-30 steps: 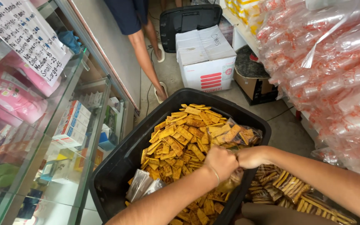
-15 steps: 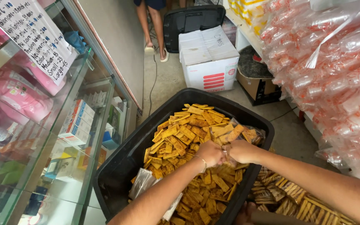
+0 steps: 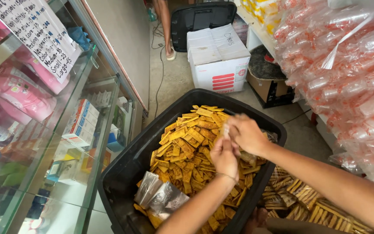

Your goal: Bagging snacks from a large bin into small plastic bags

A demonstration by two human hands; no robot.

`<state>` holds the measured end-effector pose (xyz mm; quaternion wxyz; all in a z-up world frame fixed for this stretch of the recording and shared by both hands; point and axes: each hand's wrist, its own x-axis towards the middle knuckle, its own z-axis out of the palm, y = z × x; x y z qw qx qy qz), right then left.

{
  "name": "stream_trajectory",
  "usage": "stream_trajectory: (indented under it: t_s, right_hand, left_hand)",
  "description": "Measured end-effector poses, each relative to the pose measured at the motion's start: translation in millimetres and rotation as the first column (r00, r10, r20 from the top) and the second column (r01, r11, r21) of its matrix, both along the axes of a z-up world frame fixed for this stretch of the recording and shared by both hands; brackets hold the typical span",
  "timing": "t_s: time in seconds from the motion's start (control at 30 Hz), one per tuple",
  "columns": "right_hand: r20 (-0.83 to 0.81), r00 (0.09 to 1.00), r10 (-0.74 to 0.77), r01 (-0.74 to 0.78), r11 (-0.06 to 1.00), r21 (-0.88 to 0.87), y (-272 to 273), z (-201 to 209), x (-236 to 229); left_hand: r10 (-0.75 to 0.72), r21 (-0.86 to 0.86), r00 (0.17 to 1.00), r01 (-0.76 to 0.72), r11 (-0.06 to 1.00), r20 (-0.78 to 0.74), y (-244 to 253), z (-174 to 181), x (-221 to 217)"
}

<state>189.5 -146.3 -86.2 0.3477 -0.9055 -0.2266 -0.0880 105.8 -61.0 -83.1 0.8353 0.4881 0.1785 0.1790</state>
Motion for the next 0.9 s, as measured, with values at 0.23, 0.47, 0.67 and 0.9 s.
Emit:
stream_trajectory:
  t_s: [0.23,0.47,0.67,0.9]
  right_hand:
    - [0.674,0.663,0.327,-0.483,0.874,0.051,-21.5,140.0,-69.2]
    - [0.510,0.189,0.839,-0.352,0.543,-0.762,-50.3,152.2,-60.6]
    - [0.082,0.469,0.880,-0.298,0.245,-0.923,-24.5,73.5,-64.9]
    - [-0.666,0.484,0.567,-0.837,0.078,-0.542,-4.1,103.3,-127.3]
  left_hand:
    - [0.134,0.423,0.642,-0.633,0.649,0.755,44.0,33.0,-4.8]
    - [-0.788,0.581,0.364,-0.814,-0.010,0.496,105.3,86.2,-0.4]
    - [-0.699,0.622,0.647,-0.422,-0.660,-0.303,86.9,45.5,-9.0]
    - [-0.402,0.382,0.030,0.386,-0.840,-0.915,72.5,69.1,-59.2]
